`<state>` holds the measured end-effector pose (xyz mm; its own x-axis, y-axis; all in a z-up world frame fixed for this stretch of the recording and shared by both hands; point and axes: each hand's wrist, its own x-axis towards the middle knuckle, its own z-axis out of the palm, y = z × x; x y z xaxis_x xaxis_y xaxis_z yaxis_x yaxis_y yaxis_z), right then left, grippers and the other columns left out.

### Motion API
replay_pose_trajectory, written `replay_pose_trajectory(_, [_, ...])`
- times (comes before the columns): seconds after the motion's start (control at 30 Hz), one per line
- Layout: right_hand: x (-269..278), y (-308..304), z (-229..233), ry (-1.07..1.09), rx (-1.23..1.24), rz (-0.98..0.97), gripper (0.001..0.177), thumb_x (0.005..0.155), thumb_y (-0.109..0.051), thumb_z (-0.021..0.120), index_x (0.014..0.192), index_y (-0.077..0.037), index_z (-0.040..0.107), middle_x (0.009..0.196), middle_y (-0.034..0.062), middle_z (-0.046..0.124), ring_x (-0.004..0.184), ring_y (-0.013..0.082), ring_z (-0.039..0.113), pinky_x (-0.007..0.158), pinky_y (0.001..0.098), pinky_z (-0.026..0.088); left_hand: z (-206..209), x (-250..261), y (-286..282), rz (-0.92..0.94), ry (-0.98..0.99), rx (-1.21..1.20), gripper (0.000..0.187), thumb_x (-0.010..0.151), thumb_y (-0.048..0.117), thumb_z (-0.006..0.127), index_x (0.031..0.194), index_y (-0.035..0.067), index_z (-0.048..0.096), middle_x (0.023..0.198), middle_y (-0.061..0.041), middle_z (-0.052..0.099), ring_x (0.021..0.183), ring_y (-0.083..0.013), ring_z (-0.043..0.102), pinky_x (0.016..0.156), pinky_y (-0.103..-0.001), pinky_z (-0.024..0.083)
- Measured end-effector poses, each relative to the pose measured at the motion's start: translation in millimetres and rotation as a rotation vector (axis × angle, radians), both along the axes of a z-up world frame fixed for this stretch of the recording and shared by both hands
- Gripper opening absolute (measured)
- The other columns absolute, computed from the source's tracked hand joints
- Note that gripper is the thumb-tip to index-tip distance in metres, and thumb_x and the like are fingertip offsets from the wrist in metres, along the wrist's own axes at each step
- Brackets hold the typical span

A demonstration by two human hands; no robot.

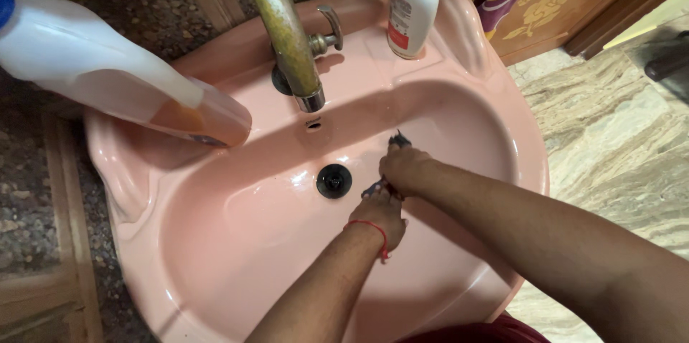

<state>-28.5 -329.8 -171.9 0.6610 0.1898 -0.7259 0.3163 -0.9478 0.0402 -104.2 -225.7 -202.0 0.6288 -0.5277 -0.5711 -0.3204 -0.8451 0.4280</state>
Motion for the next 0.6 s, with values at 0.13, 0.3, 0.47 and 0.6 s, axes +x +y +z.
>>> replay_pose_trajectory(0.13, [4,-10,-10,-0.204,0.082,0.034,0.051,0.087,-0.028,0.076,0.129,-0.003,0.063,0.145,0.0224,0.045,0.133,0.0393,0.049,0.102,0.0436,0.054,-4,21,-2,-0.040,-0.057,0.123,0.077,0.103,0.039,0.048,0.161,-0.001,0.018,0.169,-0.021,0.016,0.157,-0.0325,0.017,0.128,-0.042,0.015])
replay_pose_trajectory(0.3, [11,-5,-37,-0.229,0.183,-0.032,0.047,0.095,-0.025,0.062,0.135,-0.001,0.055,0.146,0.0201,0.041,0.135,0.0375,0.046,0.102,0.0458,0.052,-4,42,11,-0.030,-0.097,0.265,0.079,0.104,0.042,0.045,0.162,0.000,0.010,0.170,-0.022,0.004,0.158,-0.0330,0.008,0.128,-0.043,0.007])
replay_pose_trajectory(0.47, [7,7,-53,-0.183,0.303,-0.164,0.036,0.106,-0.025,0.048,0.132,-0.004,0.059,0.145,0.0164,0.047,0.131,0.0351,0.053,0.103,0.0461,0.050,12,36,13,-0.166,-0.051,0.425,0.092,0.095,0.038,0.060,0.162,-0.004,0.013,0.171,-0.026,0.002,0.158,-0.0359,0.005,0.126,-0.044,0.007])
replay_pose_trajectory(0.6, [1,5,-45,-0.103,0.192,-0.003,0.037,0.099,-0.023,0.057,0.129,-0.001,0.063,0.142,0.0208,0.049,0.128,0.0332,0.059,0.103,0.0415,0.053,9,28,2,-0.066,-0.004,0.257,0.067,0.107,0.032,0.040,0.159,-0.005,0.021,0.169,-0.023,0.012,0.159,-0.0329,0.011,0.129,-0.042,0.008])
